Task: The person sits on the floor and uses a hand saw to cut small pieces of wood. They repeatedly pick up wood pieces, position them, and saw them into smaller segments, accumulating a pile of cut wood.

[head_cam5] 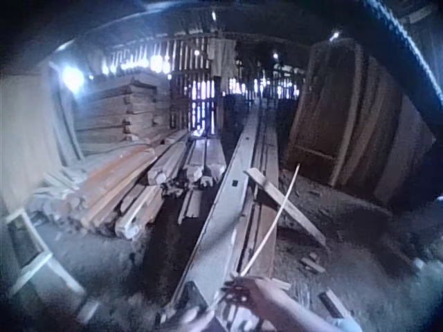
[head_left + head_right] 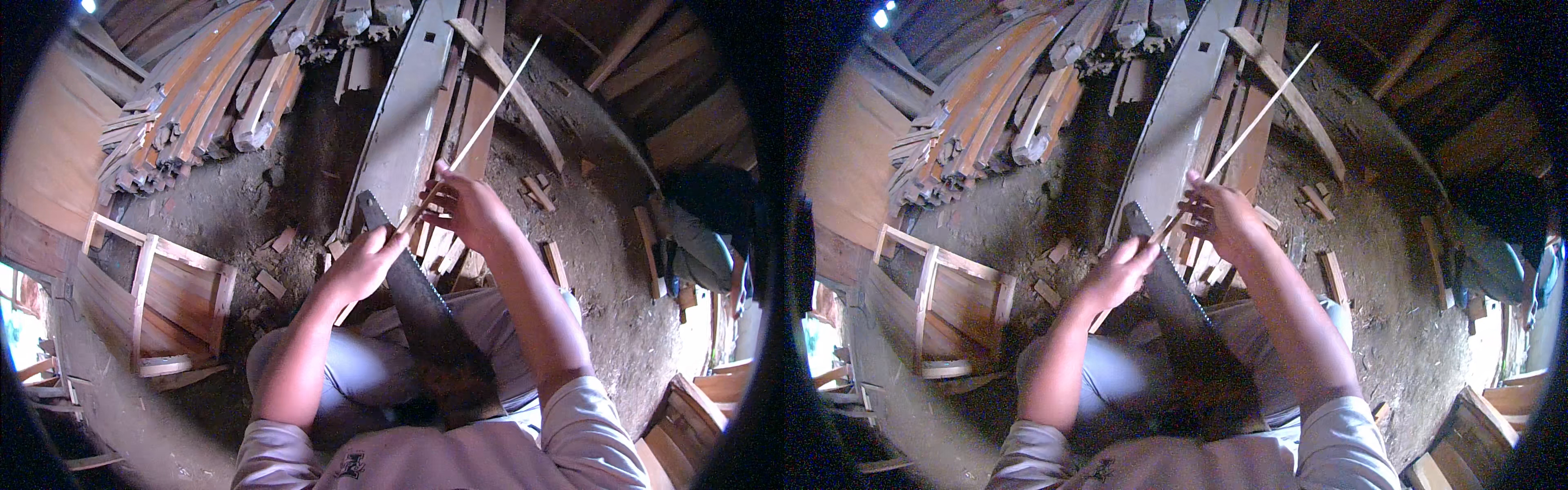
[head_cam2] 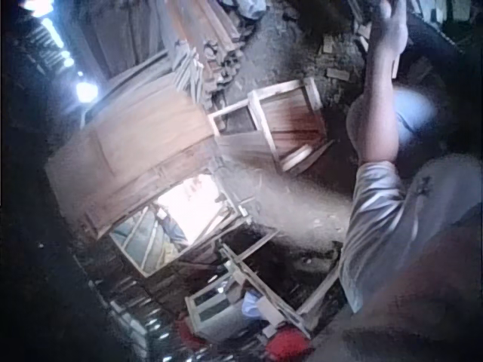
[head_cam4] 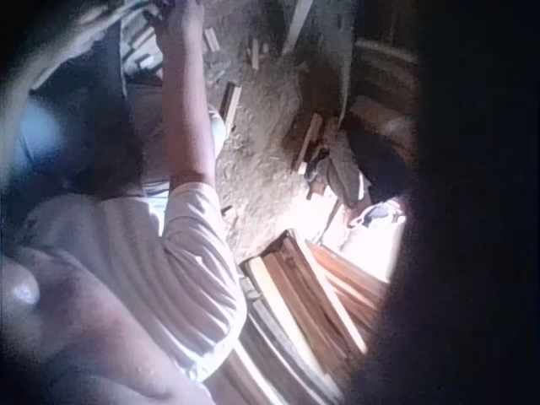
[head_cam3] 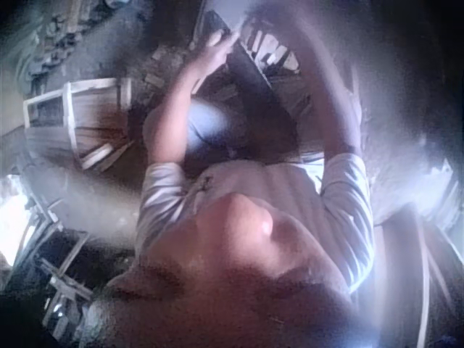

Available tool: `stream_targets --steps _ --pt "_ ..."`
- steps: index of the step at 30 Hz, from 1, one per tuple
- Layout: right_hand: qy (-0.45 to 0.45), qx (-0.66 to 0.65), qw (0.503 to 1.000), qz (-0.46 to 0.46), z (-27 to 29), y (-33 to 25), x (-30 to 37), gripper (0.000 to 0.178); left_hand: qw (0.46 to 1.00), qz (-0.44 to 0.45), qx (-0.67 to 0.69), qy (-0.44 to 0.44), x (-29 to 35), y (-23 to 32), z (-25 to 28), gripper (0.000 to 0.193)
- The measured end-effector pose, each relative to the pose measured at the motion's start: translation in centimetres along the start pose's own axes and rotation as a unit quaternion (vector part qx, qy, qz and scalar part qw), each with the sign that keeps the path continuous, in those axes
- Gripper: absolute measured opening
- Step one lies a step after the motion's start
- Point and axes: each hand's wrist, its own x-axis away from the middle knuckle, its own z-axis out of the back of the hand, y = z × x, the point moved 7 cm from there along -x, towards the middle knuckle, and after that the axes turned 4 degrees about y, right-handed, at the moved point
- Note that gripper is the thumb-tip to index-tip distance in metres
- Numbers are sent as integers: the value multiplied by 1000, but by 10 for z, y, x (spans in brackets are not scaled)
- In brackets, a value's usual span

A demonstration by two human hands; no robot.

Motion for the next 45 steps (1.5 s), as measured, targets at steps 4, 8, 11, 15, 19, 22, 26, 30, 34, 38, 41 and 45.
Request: stream_targets --steps 4,8,11,15,19,22,26,30,34,38,41,45 --pt "-55 -50 997 23 3 5 -2 28 996 15 80 -42 -1 10 -12 37" --pt "-83 -53 993 66 4 8 -11 31 967 99 204 -117 0 11 -20 32" --pt "-86 -22 992 87 1 -2 -6 29 960 104 220 -142 -5 4 -21 35" --pt "-82 -21 990 112 -5 -7 3 29 964 92 206 -143 -4 6 -21 38" --pt "-81 -22 989 119 -2 -10 2 32 967 62 216 -120 -8 11 -21 40" --pt "-84 -29 989 116 -3 -7 -2 34 970 53 214 -102 -10 12 -24 41" --pt "-85 -25 990 107 4 -4 -8 40 977 33 184 -103 -15 11 -26 40" --pt "-87 -26 989 117 2 -4 -9 40 984 33 153 -89 -16 5 -25 43" --pt "-87 -25 987 136 1 -4 -9 38 989 23 128 -70 -20 2 -24 41" --pt "-87 -27 987 132 1 -3 -7 37 986 27 145 -72 -20 -3 -27 37" --pt "-84 -28 989 122 0 -1 -7 36 994 10 96 -53 -24 -7 -26 38" --pt "-73 -28 990 121 3 -1 -8 34 999 20 40 -14 -13 9 -23 46"
